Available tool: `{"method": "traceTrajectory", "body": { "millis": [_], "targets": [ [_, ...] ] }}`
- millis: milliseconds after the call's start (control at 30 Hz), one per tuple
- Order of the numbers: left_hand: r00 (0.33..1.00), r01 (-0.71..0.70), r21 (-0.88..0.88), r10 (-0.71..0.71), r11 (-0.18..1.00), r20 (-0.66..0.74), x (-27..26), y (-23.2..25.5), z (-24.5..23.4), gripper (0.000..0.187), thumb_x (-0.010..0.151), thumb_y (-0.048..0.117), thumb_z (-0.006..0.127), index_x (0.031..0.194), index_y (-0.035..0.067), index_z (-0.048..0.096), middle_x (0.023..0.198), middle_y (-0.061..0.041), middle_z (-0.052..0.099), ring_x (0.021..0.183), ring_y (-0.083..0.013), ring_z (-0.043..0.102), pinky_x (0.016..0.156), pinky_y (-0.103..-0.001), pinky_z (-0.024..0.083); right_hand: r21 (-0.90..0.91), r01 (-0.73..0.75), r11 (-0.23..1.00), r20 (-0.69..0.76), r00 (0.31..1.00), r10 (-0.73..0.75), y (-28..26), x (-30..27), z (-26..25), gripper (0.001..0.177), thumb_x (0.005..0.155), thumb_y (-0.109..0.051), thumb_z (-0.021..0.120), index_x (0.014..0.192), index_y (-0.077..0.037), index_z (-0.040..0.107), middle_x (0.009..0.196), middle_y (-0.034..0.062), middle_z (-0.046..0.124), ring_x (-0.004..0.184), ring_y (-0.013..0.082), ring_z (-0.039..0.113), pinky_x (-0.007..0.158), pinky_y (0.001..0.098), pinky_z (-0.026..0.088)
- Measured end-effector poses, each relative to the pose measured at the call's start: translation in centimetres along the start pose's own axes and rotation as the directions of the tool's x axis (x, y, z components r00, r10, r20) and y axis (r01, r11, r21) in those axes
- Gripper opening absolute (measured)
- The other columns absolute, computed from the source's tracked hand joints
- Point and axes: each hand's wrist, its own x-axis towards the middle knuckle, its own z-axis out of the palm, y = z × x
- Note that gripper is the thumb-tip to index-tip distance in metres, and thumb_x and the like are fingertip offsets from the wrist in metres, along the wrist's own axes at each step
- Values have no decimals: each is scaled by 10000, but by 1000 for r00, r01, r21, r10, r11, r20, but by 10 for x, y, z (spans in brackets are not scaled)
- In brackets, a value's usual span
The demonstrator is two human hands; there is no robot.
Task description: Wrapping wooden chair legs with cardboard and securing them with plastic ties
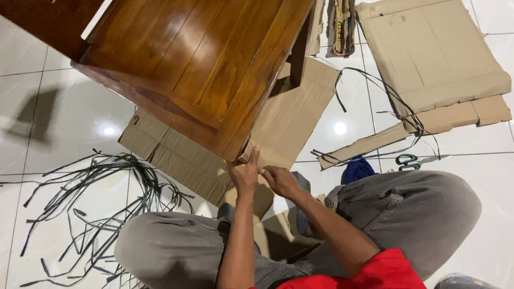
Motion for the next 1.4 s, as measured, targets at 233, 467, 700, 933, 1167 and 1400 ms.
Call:
{"method": "traceTrajectory", "body": {
  "millis": [233,467,700,933,1167,1400],
  "targets": [
    [927,198,235,-260,952,269,5,80,-31,888,988,553,630,1485,-132,360,1156,-414,666,1206,-485,616,1150,-583,342,-246,57,968,150,988,-20,24,1,12,414,1039,-419,436,1025,-123,724,927,202,760,944,472,721,796,583,574],
    [989,118,236,-137,965,65,-5,-25,-5,1313,643,571,981,1567,-55,289,1525,-347,407,1453,-423,403,1256,-535,248,-464,-21,886,145,985,99,32,13,4,441,1033,-450,413,1208,-185,719,1017,112,782,993,378,751,849,519,613],
    [929,358,107,-365,928,55,-13,64,-16,1342,689,545,949,1595,-76,179,1614,-363,245,1525,-437,260,1282,-556,190,-322,-25,946,62,997,47,45,12,-4,366,1011,-365,503,1157,-131,743,995,174,778,986,421,745,833,529,610],
    [879,477,-11,-477,879,24,-49,39,5,1222,765,537,893,1583,-78,225,1597,-362,267,1521,-440,272,1277,-557,211,-280,-23,960,19,999,29,58,11,-11,359,986,-380,532,1200,-161,720,1000,152,783,974,397,752,831,517,618],
    [912,409,20,-410,912,28,-49,52,11,931,965,501,708,1548,-77,269,1550,-335,327,1468,-448,357,1233,-612,306,-19,149,989,-141,978,-150,3,0,-23,625,954,-202,636,1538,-136,422,1197,273,696,952,468,734,824,592,585],
    [969,242,105,-233,965,-86,-64,-55,22,783,947,454,751,1481,-35,451,1400,-279,508,1341,-436,506,1134,-546,423,32,138,990,-84,987,-135,-13,4,-8,632,897,-124,603,1498,-308,534,1196,164,713,997,382,753,862,498,612]
  ]
}}
